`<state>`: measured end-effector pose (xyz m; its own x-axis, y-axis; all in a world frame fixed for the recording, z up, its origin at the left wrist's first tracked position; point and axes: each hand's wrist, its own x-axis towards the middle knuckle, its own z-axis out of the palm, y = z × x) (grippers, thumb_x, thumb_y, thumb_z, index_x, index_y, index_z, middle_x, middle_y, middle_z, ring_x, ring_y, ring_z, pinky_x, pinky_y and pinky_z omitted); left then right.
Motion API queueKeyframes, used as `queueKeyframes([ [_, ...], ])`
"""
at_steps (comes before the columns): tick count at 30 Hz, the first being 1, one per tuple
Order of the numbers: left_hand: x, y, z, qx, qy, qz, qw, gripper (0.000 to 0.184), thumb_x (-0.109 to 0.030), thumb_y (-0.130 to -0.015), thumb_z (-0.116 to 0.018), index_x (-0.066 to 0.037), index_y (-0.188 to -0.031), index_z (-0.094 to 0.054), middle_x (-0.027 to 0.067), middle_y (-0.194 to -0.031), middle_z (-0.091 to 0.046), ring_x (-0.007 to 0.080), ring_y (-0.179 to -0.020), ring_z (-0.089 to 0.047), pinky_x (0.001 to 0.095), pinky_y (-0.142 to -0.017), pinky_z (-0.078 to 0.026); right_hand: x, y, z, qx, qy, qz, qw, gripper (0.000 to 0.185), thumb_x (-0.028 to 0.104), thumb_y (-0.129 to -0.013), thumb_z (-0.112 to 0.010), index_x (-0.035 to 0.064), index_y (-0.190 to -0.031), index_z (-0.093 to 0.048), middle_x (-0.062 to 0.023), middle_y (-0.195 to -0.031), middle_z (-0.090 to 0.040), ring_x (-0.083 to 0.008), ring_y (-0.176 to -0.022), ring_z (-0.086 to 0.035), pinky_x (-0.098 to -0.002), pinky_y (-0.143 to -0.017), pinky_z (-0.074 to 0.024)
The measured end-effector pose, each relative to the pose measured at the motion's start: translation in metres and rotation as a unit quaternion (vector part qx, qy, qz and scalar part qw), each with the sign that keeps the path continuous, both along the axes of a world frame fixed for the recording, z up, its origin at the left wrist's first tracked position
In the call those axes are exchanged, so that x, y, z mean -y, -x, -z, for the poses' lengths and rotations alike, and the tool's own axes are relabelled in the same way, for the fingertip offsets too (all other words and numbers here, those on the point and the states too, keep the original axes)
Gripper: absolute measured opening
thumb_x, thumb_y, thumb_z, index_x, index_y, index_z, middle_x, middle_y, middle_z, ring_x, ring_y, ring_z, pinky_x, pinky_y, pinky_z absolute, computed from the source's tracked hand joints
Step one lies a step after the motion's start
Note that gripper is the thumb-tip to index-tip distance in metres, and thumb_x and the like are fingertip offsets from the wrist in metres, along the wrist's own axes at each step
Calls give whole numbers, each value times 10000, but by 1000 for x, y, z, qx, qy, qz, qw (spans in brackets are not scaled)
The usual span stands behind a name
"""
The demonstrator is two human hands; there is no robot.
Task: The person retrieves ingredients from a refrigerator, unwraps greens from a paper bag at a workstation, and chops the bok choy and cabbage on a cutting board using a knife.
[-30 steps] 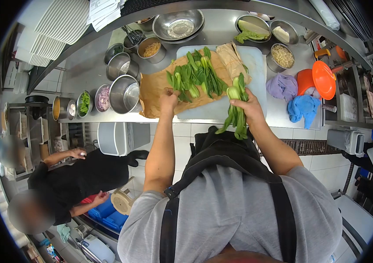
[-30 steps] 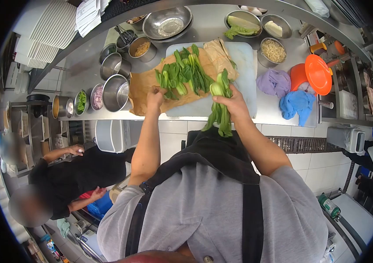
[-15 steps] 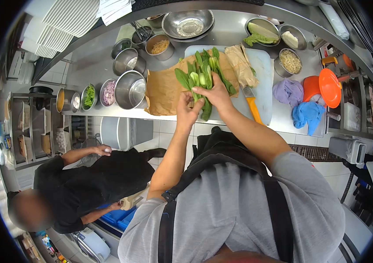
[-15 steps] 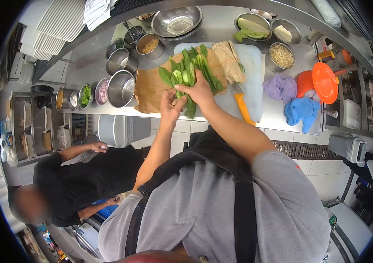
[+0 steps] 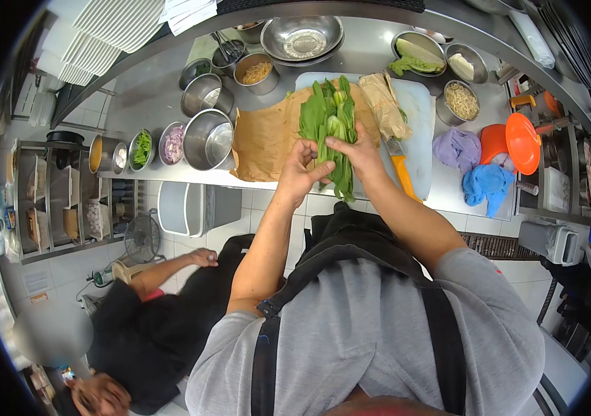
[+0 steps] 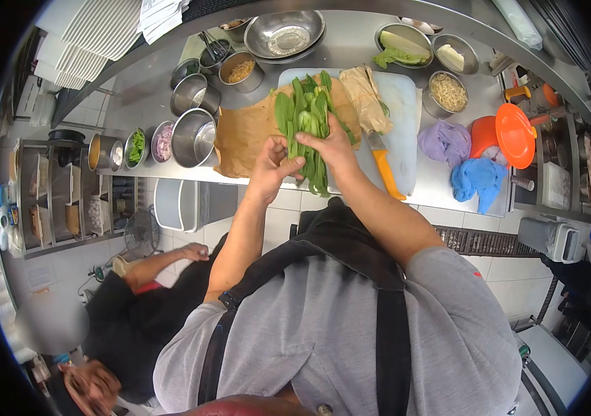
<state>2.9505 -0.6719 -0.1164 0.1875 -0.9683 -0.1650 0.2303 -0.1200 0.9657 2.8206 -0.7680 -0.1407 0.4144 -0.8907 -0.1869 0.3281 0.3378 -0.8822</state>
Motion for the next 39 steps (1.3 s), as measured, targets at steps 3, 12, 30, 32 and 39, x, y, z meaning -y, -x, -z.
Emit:
queueKeyframes([
  [3,-4,0,-2,-108,-12,-7,994,329,-10,-870,-679,-67,-1124,-477,62,-1063,-630,161,-891,-649,285,-636,-597,-3,10,-4,50,-23,13,998,661,5,-709,-817,-9,-1294,-511,-86,-1105,-647,-183,-992,-631,-316,-876,-505],
  [12,-2,-39,-32,1,-85,-141,986,244,-18,-909,-606,-44,-1133,-513,62,-1023,-652,156,-814,-653,308,-659,-586,11,64,-23,11,-37,89,995,640,-54,-722,-739,-4,-1314,-500,-72,-1059,-644,-181,-940,-643,-306,-804,-525],
  [30,61,-3,-81,234,33,201,951,437,-82,-777,-748,-26,-1160,-546,119,-1110,-627,241,-966,-617,379,-789,-496,-30,49,-38,69,-39,-36,996,597,51,-772,-736,-12,-1315,-497,-95,-1134,-643,-182,-1015,-621,-324,-907,-490],
  [32,53,6,-66,26,18,72,997,561,-142,-832,-739,2,-1301,-467,116,-1257,-563,222,-1107,-566,372,-878,-484,-26,54,-31,10,37,16,999,661,150,-741,-794,-8,-1314,-505,-112,-1113,-655,-220,-1005,-635,-337,-904,-491],
  [39,43,41,-9,-48,-12,43,998,797,-182,-837,-762,10,-1462,-306,190,-1330,-513,258,-1218,-511,376,-1045,-396,-13,75,-11,-172,123,-55,976,735,254,-715,-782,21,-1357,-512,-175,-1175,-659,-256,-1054,-636,-344,-922,-480],
])
